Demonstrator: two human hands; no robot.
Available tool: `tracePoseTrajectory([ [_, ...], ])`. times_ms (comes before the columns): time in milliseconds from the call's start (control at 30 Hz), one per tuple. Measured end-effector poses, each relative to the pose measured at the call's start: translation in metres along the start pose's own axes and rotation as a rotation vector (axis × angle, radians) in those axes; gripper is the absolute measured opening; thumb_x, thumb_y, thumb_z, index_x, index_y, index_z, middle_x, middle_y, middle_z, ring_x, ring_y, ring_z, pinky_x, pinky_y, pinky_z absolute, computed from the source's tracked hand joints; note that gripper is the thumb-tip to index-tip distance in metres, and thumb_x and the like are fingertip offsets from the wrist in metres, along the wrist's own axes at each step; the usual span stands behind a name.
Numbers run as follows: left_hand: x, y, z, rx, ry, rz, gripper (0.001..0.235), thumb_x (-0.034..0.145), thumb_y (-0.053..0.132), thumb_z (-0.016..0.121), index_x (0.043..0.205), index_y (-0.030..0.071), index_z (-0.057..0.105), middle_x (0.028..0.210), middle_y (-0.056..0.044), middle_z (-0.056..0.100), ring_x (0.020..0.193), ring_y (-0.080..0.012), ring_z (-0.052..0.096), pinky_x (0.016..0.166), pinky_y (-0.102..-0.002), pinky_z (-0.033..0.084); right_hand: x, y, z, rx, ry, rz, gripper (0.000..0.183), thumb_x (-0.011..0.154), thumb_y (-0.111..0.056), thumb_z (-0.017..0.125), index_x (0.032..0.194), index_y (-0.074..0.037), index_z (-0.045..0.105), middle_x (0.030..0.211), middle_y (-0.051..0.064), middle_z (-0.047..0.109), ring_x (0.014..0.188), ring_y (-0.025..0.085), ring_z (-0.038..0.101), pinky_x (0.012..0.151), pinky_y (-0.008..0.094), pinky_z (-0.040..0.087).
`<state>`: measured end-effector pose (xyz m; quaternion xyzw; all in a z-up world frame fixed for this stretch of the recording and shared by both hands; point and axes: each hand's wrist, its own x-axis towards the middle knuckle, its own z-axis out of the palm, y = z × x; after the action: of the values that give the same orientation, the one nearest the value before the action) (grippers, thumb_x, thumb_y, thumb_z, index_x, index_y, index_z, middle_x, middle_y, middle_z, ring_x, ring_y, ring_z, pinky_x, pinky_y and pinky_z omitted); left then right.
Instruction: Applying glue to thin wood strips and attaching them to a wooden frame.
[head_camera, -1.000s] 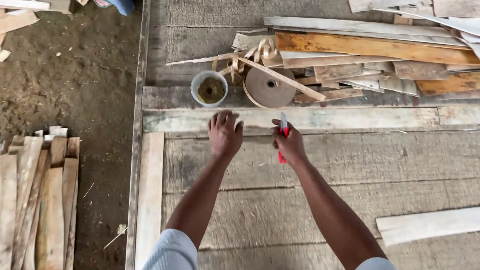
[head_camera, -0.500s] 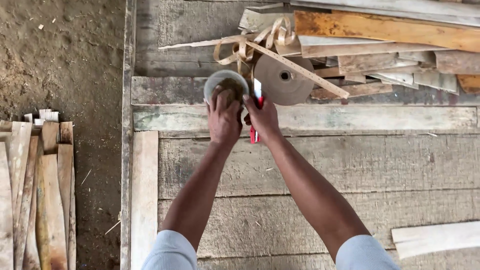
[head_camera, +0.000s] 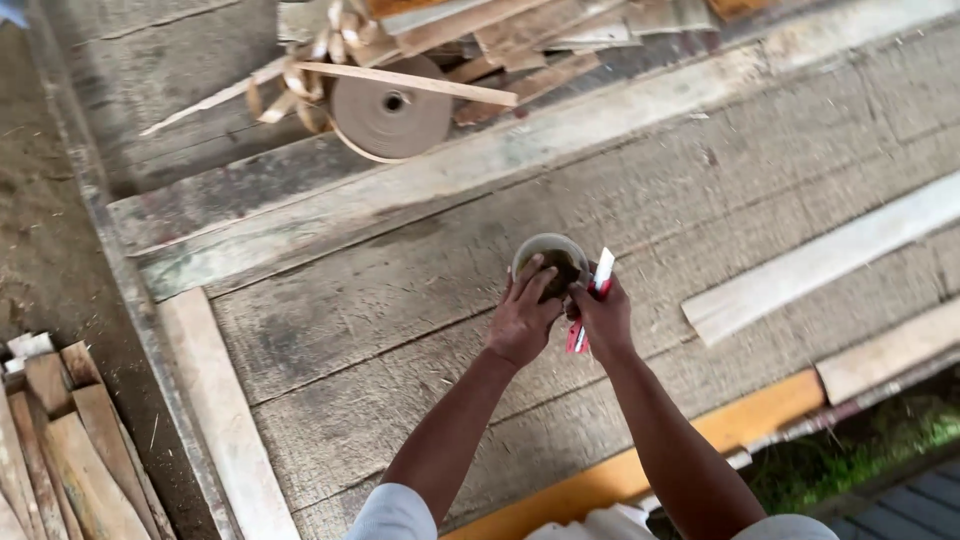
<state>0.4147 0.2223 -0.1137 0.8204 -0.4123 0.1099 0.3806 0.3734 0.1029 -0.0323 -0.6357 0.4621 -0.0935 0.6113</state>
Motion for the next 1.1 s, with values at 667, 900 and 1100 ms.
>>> tracePoseTrajectory([
  [667, -0.010, -0.132, -0.039, 0.046, 0.098, -0.148, 0.038, 0.082, 0.023, 0.082, 0.117, 0.014, 0.072, 0.119, -0.012, 0.065, 0.126, -0.0408, 0.061, 0.105, -0.055, 0.050, 0.025, 0.001, -0.020, -0.631, 0.031, -0.334, 0.068, 0.089, -0.040, 0.080, 0.142, -0.007, 0.053, 0.134, 0.024, 0.043, 0.121, 0.054, 0.056, 0.100, 0.063, 0.049],
  [900, 0.034, -0.250, -0.127, 0.316, 0.229, -0.602, 0.050, 0.085, 0.022, 0.083, 0.130, 0.014, 0.062, 0.133, -0.011, 0.056, 0.128, -0.0364, 0.056, 0.098, -0.051, 0.053, 0.047, -0.034, 0.138, -0.452, -0.396, -0.313, 0.053, 0.090, -0.041, 0.076, 0.131, -0.009, 0.064, 0.110, 0.022, 0.068, 0.103, 0.043, 0.068, 0.088, 0.055, 0.052],
  [1100, 0.091, -0.300, -0.162, 0.423, 0.082, -0.786, 0.043, 0.088, 0.028, 0.080, 0.125, 0.017, 0.061, 0.161, -0.010, 0.034, 0.151, -0.0392, 0.028, 0.109, -0.064, 0.042, 0.038, -0.039, 0.228, -0.445, -0.494, -0.255, 0.054, 0.089, -0.035, 0.076, 0.139, -0.019, 0.066, 0.118, 0.019, 0.068, 0.108, 0.040, 0.068, 0.091, 0.052, 0.053],
])
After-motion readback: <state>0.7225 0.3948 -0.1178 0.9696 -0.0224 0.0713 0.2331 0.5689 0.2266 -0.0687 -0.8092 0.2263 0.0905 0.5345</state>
